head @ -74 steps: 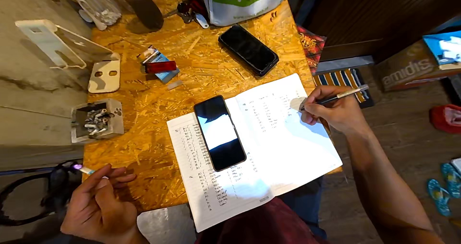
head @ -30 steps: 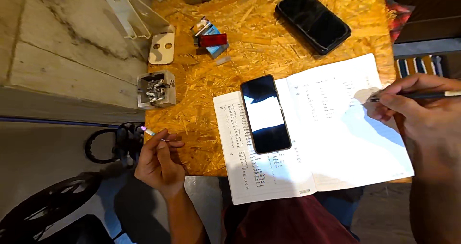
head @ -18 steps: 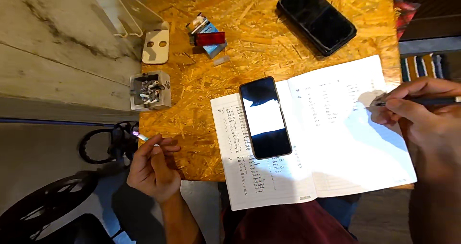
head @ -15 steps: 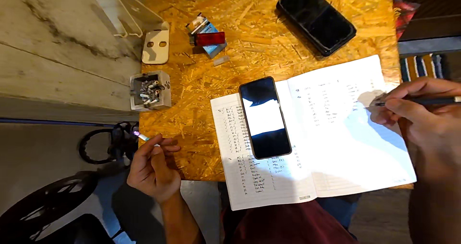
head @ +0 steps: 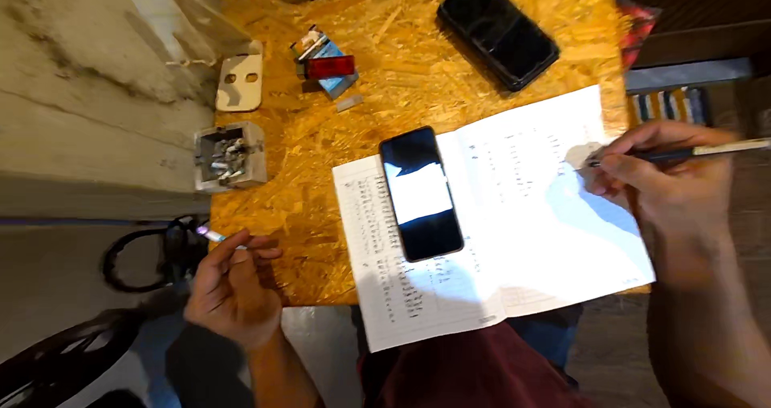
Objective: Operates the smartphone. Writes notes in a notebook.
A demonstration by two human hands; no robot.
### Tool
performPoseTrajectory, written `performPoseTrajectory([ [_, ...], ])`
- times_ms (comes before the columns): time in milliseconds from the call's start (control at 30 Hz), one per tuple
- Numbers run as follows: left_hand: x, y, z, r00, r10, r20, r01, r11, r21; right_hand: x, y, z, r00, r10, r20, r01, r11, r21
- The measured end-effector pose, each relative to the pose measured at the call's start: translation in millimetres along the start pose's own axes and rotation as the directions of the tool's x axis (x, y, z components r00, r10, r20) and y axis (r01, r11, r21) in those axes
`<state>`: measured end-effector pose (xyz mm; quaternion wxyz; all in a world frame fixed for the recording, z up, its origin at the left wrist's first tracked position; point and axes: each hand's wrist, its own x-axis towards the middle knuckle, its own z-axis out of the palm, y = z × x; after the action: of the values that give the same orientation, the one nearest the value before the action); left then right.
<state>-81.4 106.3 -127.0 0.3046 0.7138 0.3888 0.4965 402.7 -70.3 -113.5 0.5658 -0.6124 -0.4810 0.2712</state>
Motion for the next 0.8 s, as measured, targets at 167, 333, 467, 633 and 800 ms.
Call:
performPoseTrajectory([
  [167, -4, -15, -7, 0.999, -0.022, 0.023, 0.022, 1.000, 0.010, 1, -9, -1, 0.996, 0.091, -0.001, -0.091, 0.995, -0.031],
  [333, -7, -23, -11, 0.999, -0.030, 0.013, 0.029, 0.998, 0.064, 3, -11, -2, 0.991, 0.135, 0.014, -0.134, 0.990, -0.041],
  [467, -7, -22, -9, 1.000, -0.028, -0.007, 0.028, 0.998, 0.056, 3, -10, -2, 0.990, 0.136, 0.023, -0.134, 0.989, -0.068],
  [633, -4, -12, -5, 0.999, -0.038, -0.009, 0.039, 0.996, 0.082, 4, -13, -1, 0.989, 0.147, 0.025, -0.144, 0.984, -0.106],
  [800, -3, -11, -5, 0.999, -0.031, -0.012, 0.032, 0.995, 0.090, 5, -11, -2, 0.990, 0.135, 0.044, -0.129, 0.985, -0.110],
])
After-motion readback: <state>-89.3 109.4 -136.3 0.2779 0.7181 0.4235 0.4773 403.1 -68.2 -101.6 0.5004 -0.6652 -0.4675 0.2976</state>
